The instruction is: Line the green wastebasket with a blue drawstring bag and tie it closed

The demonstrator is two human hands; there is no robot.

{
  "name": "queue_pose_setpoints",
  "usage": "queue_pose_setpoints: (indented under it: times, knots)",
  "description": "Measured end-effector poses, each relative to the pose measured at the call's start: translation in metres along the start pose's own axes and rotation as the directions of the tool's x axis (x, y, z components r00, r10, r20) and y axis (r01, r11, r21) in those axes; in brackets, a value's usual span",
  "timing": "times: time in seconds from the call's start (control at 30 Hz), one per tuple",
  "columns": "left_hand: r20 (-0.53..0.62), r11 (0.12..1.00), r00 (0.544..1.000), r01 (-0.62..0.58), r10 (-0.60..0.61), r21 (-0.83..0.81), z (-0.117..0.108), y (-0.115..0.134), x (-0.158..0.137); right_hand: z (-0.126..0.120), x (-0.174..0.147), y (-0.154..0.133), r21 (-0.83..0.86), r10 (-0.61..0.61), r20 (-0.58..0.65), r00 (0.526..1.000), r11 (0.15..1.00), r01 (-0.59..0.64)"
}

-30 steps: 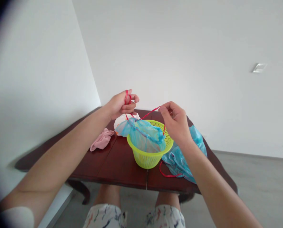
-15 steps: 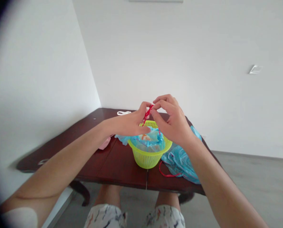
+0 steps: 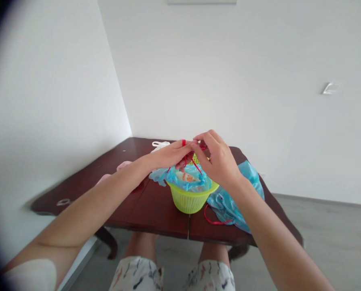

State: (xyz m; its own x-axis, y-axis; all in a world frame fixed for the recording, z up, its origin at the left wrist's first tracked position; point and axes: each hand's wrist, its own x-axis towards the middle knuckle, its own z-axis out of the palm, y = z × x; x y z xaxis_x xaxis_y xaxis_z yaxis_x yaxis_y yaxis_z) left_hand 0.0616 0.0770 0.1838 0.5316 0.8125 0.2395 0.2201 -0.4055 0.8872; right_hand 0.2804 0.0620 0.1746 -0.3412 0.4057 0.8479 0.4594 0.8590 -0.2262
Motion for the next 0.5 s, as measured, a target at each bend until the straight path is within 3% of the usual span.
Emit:
queue_pose_setpoints:
  times: [0.1,0.27,0.4,0.5]
  knots:
    - [0.075,0.997,0.995,0.067,-0.064,-0.042,-0.002,-0.008,0.000,0.005,-0.007,0.006,-0.003,0.016,0.012,1.000,1.000,-0.016]
    - [0.128,0.995,0.990,0.072,-0.063,-0.066,-0.010,-0.017,0.000,0.012,-0.016,0.009,0.010,0.028,0.034,0.999,1.000,-0.028]
    - [0.079,0.967,0.989,0.142,-0.128,-0.211,-0.016,-0.024,0.001,0.017,-0.026,0.006,0.031,0.065,-0.090,0.994,0.998,-0.062]
    - [0.009,0.900,0.985,0.162,-0.173,-0.405,-0.019,-0.029,0.004,0.026,-0.038,-0.002,0.195,0.193,-0.195,0.962,0.968,-0.155]
